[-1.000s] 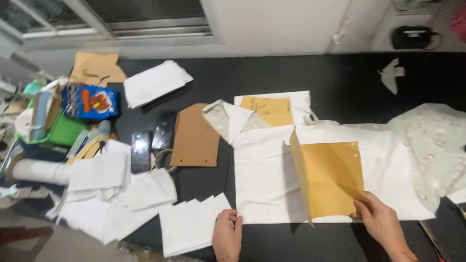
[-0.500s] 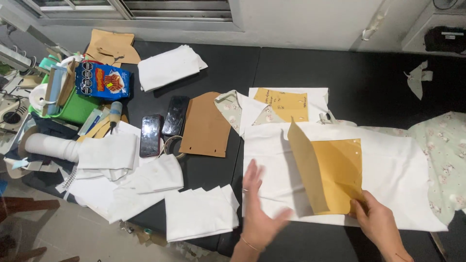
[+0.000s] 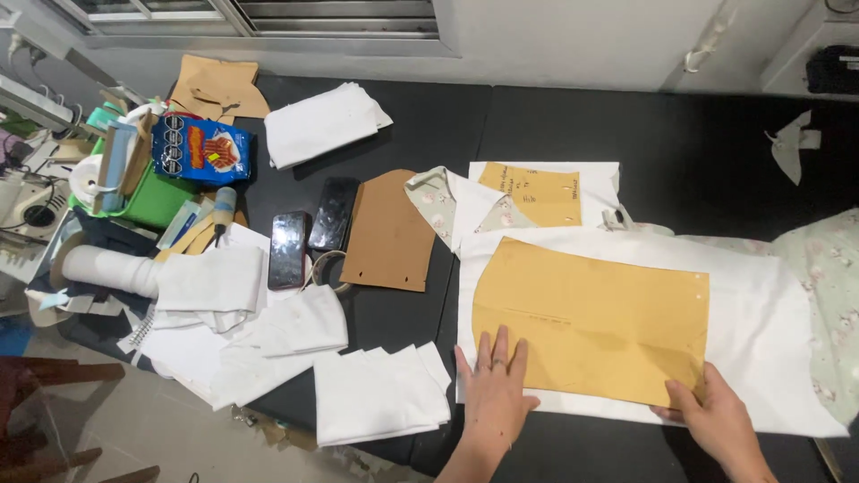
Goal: The person arranges brown paper patterns on a white fabric sheet on a table. They use a blue pen to mark the fabric and then cut the fabric using a green electric fabric cutter, following the pattern outlines.
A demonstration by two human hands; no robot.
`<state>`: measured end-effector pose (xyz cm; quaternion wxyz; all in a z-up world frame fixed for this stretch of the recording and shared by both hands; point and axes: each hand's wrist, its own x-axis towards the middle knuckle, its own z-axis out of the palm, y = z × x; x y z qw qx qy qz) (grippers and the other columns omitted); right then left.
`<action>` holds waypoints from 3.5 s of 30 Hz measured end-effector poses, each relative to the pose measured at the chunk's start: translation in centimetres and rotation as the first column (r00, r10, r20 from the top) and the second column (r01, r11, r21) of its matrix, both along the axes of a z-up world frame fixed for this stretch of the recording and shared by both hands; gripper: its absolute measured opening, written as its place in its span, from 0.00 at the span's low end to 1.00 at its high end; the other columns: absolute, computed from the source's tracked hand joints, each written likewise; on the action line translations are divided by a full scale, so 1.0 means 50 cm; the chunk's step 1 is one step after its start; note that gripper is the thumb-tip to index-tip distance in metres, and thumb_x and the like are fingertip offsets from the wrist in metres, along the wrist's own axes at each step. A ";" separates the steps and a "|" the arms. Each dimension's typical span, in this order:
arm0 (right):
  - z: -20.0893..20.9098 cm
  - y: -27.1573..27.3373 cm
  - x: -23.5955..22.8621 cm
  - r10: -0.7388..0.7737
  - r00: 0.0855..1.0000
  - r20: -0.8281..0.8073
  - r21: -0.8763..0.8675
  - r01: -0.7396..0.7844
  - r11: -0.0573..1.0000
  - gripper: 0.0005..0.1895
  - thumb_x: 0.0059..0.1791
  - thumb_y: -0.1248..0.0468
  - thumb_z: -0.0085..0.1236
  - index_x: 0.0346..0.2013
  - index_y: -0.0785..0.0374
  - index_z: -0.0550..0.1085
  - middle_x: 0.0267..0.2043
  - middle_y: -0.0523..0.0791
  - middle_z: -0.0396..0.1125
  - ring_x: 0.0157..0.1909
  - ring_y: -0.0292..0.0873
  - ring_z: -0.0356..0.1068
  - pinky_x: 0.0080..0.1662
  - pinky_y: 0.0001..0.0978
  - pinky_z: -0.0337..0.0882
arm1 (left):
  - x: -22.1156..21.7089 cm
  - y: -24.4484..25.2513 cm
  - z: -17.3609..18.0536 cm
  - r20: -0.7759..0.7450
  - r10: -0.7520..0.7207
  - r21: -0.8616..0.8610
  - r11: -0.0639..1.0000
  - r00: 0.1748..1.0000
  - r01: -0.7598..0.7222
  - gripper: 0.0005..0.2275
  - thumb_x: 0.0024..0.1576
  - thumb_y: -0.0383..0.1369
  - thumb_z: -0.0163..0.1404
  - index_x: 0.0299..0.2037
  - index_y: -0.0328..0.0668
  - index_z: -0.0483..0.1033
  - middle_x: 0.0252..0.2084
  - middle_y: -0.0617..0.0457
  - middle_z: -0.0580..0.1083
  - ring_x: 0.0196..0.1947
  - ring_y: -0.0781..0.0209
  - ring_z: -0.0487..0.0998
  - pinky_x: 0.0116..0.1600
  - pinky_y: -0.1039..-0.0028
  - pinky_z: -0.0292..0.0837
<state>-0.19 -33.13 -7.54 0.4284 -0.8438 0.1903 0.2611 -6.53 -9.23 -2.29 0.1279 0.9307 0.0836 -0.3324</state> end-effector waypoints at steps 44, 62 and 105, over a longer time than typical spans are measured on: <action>-0.057 -0.263 0.005 -0.098 0.977 0.190 -0.477 0.180 0.860 0.16 0.40 0.56 0.55 0.41 0.58 0.72 0.32 0.45 0.68 0.35 0.46 0.67 0.40 0.39 0.65 | -0.151 0.107 -0.176 0.152 0.821 -0.250 0.570 0.550 -0.783 0.07 0.45 0.42 0.49 0.26 0.54 0.69 0.27 0.65 0.73 0.24 0.67 0.72 0.36 0.77 0.64; -0.087 -0.297 -0.005 0.030 0.974 0.225 -0.563 0.105 0.820 0.09 0.41 0.56 0.52 0.28 0.57 0.75 0.32 0.45 0.70 0.37 0.48 0.68 0.40 0.34 0.62 | -0.172 0.121 -0.176 0.068 0.915 -0.554 0.366 0.398 -0.748 0.07 0.43 0.35 0.53 0.24 0.44 0.69 0.20 0.58 0.72 0.22 0.69 0.71 0.35 0.83 0.62; 0.000 -0.032 -0.037 0.082 0.973 0.216 -0.053 -0.072 0.996 0.14 0.40 0.64 0.56 0.40 0.59 0.74 0.37 0.42 0.71 0.33 0.43 0.68 0.40 0.28 0.63 | -0.021 0.226 0.045 0.413 0.764 -0.891 0.227 -0.496 -0.393 0.12 0.48 0.23 0.46 0.42 0.41 0.72 0.43 0.51 0.71 0.54 0.68 0.62 0.52 0.79 0.63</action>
